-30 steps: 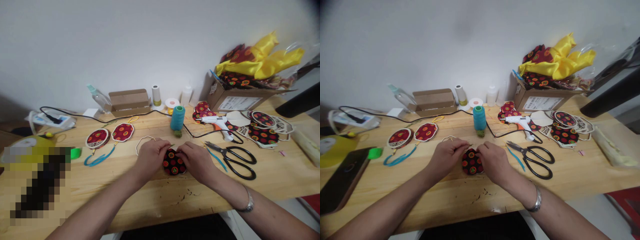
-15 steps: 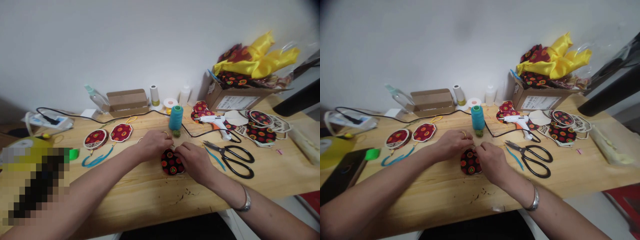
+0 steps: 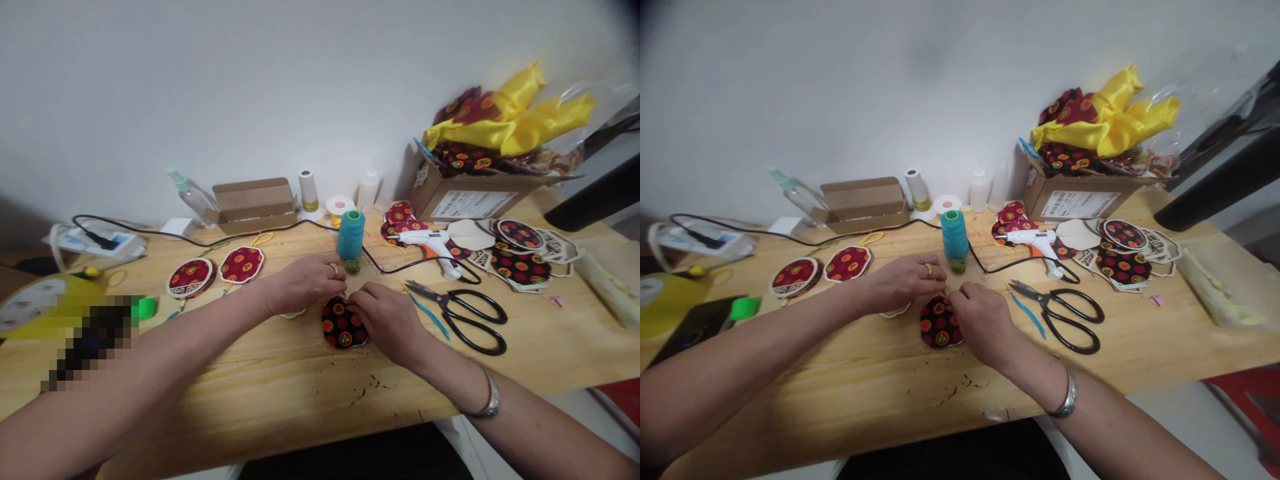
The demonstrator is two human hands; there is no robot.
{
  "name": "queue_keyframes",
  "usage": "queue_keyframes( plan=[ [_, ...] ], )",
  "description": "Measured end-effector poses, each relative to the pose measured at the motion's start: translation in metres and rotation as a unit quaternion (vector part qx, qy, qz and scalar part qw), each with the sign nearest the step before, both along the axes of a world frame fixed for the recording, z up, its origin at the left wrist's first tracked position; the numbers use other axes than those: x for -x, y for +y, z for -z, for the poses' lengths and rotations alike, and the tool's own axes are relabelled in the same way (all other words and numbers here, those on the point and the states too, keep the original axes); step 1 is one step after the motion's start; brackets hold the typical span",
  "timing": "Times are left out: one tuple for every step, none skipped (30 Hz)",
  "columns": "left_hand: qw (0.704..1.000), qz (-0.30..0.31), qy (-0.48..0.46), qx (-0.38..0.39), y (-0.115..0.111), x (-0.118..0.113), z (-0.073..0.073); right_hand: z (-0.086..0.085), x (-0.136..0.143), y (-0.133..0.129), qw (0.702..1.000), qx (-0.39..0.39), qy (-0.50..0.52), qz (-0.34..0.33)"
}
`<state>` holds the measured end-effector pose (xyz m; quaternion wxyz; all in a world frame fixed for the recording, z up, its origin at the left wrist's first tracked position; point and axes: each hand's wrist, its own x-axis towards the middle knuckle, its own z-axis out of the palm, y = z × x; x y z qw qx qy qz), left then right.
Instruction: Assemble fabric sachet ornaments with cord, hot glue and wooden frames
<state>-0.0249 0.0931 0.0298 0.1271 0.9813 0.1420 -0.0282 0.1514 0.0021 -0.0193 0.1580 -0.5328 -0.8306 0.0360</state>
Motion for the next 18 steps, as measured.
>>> queue_keyframes(
  plan=[
    [1.000, -0.010, -0.010, 0.023, 0.001, -0.001, 0.000, 0.000, 0.000, 0.000, 1.000, -0.002, 0.000, -0.001],
    [0.999, -0.019, -0.024, 0.044, 0.001, -0.001, 0.001, 0.000, -0.001, 0.000, 1.000, -0.004, 0.000, -0.003],
    [0.997, -0.023, -0.040, 0.058, 0.002, -0.002, 0.002, 0.000, -0.001, 0.000, 1.000, -0.006, 0.000, -0.004],
    [0.996, -0.024, -0.052, 0.066, 0.003, -0.002, 0.003, 0.000, -0.001, 0.000, 1.000, -0.007, -0.001, -0.005],
    [0.996, -0.023, -0.056, 0.067, 0.004, -0.003, 0.004, 0.000, -0.001, 0.000, 1.000, -0.007, -0.003, -0.006],
    [0.997, -0.019, -0.053, 0.060, 0.005, -0.004, 0.005, -0.001, -0.001, 0.000, 1.000, -0.005, -0.004, -0.007],
    [0.998, -0.012, -0.045, 0.047, 0.006, -0.005, 0.006, -0.001, -0.001, 0.000, 1.000, -0.002, -0.006, -0.007],
    [0.999, -0.005, -0.035, 0.032, 0.006, -0.005, 0.006, -0.001, -0.001, 0.000, 1.000, 0.000, -0.009, -0.006],
    [0.999, 0.001, -0.027, 0.017, 0.007, -0.006, 0.007, -0.002, -0.001, 0.000, 1.000, 0.002, -0.011, -0.006],
    [1.000, 0.005, -0.021, 0.006, 0.008, -0.006, 0.008, -0.002, -0.001, 0.000, 1.000, 0.002, -0.012, -0.005],
    [1.000, 0.007, -0.017, -0.001, 0.008, -0.006, 0.009, -0.001, -0.001, 0.000, 1.000, -0.001, -0.012, -0.005],
    [1.000, 0.008, -0.015, -0.005, 0.009, -0.006, 0.010, -0.001, -0.001, 0.000, 1.000, -0.004, -0.011, -0.005],
    [1.000, 0.008, -0.012, -0.005, 0.010, -0.006, 0.011, -0.001, -0.001, 0.000, 1.000, -0.007, -0.010, -0.006],
    [1.000, 0.009, -0.010, -0.005, 0.010, -0.006, 0.011, 0.000, -0.001, 0.000, 1.000, -0.009, -0.008, -0.006],
    [1.000, 0.009, -0.007, -0.003, 0.011, -0.006, 0.012, 0.000, -0.001, 0.000, 1.000, -0.009, -0.005, -0.006],
    [1.000, 0.009, -0.005, -0.001, 0.011, -0.006, 0.013, 0.000, -0.001, 0.001, 1.000, -0.006, -0.002, -0.004],
    [1.000, 0.008, -0.004, 0.001, 0.011, -0.006, 0.013, -0.001, -0.001, 0.001, 1.000, -0.001, 0.002, -0.003],
    [1.000, 0.005, -0.003, 0.004, 0.011, -0.007, 0.013, -0.002, -0.001, 0.002, 1.000, 0.005, 0.007, 0.000]
  ],
)
